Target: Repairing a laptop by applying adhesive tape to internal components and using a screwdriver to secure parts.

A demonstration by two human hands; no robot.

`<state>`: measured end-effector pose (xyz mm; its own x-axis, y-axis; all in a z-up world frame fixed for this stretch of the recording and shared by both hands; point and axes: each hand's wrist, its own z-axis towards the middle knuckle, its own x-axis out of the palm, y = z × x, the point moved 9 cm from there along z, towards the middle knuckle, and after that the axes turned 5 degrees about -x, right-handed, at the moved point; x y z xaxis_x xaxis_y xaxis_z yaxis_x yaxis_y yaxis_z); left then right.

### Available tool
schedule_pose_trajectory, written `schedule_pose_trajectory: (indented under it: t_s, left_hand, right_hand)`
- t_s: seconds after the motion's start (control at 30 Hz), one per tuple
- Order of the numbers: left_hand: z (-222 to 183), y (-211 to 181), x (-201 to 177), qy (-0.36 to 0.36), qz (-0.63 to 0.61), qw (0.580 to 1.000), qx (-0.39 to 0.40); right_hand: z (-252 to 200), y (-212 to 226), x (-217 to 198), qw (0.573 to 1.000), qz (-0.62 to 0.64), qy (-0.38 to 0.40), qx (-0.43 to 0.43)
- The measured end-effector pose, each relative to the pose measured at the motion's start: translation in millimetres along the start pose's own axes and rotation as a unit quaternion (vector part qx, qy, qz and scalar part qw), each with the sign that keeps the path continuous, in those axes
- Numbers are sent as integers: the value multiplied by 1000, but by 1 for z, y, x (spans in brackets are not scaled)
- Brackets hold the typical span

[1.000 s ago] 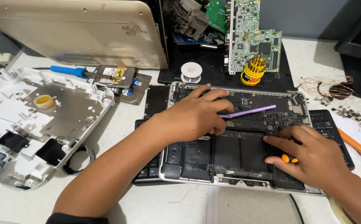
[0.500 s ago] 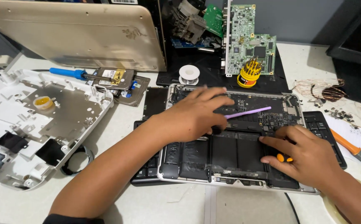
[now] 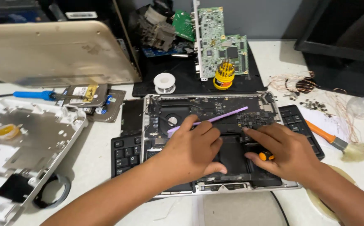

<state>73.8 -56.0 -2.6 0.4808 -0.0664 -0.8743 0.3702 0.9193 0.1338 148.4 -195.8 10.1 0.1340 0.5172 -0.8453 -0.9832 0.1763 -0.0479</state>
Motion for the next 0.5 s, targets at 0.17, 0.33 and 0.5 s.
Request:
schedule_pose_trajectory:
  t_s: [0.17,0.33,0.5]
  left_hand:
    - [0,-14,-34,-49,-55,995,61]
    - [-2,-29,-26,-26,-102,993,61]
    - [3,-22,-13,-3,-172,985,30]
  right_hand:
    - [-4,-20,-30,992,36,-75,91]
    - [-20,-58,-72,952,108,-226,174]
    - [-51,-126,-11,670,611,-282,313]
